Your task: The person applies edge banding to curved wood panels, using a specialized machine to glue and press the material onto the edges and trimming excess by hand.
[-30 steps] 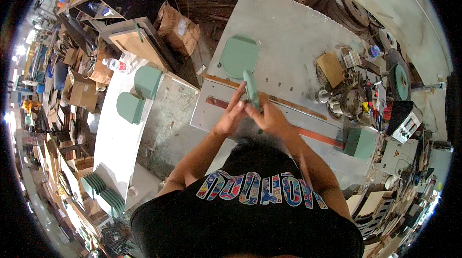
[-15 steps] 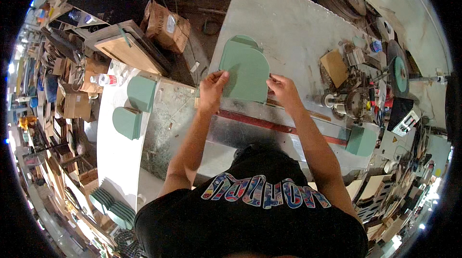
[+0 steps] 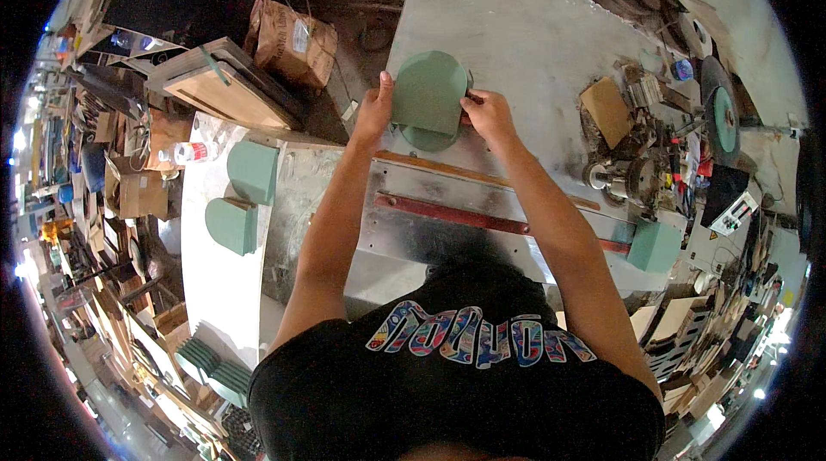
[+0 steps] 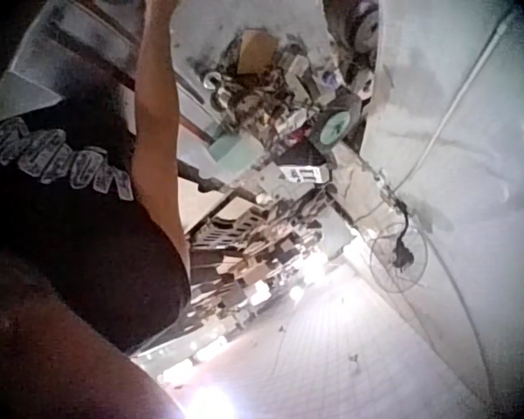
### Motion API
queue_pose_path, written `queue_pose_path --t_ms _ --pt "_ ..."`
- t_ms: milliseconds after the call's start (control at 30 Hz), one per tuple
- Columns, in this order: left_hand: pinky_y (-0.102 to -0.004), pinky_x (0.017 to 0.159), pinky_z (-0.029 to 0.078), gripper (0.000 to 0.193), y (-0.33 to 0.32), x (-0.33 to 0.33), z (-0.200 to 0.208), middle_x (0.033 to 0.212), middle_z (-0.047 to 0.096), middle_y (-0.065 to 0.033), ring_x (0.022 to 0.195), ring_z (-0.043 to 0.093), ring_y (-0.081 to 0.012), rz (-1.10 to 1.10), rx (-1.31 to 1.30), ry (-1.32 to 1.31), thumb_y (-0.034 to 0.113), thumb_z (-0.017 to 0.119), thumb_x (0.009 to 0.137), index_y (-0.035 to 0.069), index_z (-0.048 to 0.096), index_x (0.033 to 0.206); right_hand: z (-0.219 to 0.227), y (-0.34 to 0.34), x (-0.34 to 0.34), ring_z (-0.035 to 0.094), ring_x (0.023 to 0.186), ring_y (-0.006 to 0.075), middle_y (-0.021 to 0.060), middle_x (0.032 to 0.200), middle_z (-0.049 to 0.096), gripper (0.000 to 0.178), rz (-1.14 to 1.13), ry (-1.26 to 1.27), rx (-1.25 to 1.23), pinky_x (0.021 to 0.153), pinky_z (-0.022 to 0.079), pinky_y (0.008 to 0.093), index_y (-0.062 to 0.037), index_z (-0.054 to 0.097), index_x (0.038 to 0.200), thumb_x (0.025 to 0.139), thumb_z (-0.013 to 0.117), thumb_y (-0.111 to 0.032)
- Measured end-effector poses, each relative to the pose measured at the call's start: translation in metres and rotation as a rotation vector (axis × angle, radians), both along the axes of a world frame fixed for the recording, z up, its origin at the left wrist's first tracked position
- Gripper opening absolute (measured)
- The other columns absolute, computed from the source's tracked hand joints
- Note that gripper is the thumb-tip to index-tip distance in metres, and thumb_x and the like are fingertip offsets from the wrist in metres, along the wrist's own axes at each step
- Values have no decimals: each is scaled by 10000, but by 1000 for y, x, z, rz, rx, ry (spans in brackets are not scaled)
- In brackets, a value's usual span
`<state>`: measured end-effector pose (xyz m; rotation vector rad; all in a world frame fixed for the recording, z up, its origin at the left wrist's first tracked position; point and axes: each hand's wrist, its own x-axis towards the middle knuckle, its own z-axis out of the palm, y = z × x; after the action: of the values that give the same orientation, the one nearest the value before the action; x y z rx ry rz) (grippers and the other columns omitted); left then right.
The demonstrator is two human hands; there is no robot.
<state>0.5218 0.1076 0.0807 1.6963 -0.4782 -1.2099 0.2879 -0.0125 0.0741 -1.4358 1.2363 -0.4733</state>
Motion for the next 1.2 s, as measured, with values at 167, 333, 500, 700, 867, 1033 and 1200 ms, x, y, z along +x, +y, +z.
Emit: queue_pose_path --t_ms 167,333,500,700,867,1033,1200 --pt "-438 1293 269 1051 3 2 -7 1675 468 -224 1577 395 -326 12 -29 58 809 436 1047 -91 486 1585 -7 -5 2 762 701 331 210 832 780 329 110 109 -159 714 594 436 17 790 1198 992 738 -235" --pt "-439 1306 248 1071 3 -5 -7 1688 457 -217 1588 383 -330 16 -61 25 828 409 1041 -73 449 1618 -21 -6 2 785 863 372 224 934 796 356 89 193 -177 804 606 454 -13 799 1214 977 744 -274" --pt "-477 1247 334 1012 5 -7 -7 1593 564 -206 1469 509 -333 86 34 -40 796 453 1051 -46 479 1612 -21 -5 3 772 702 213 186 980 809 367 135 255 -337 703 625 364 76 727 1288 1053 709 -205" --pt "-526 1040 476 633 47 9 -66 1210 678 -248 1182 599 -372 107 64 -1316 512 561 1125 -45 659 1408 64 45 -41 756 855 375 176 938 791 367 96 11 -417 822 599 477 -8 771 1089 1076 660 -357" --pt "-411 924 521 487 90 -153 -2 1321 513 -186 1144 535 -252 151 -369 -879 191 671 1090 36 536 1531 35 123 -168 744 949 388 223 995 767 328 279 17 -330 853 584 485 -42 773 1086 1033 702 -358" --pt "-408 866 557 370 128 -301 -26 1222 655 -140 1013 648 -265 -183 -334 -624 115 692 1037 58 666 1401 24 186 -297 734 1016 410 198 1042 774 325 359 171 -190 892 565 508 -42 762 1057 1012 708 -359" --pt "-358 869 588 259 111 -429 7 1122 773 -124 996 723 -223 -608 -313 -384 112 701 1032 24 738 1273 33 208 -400 735 1020 396 176 1030 780 302 331 465 -76 884 563 508 -81 768 1016 972 735 -379"
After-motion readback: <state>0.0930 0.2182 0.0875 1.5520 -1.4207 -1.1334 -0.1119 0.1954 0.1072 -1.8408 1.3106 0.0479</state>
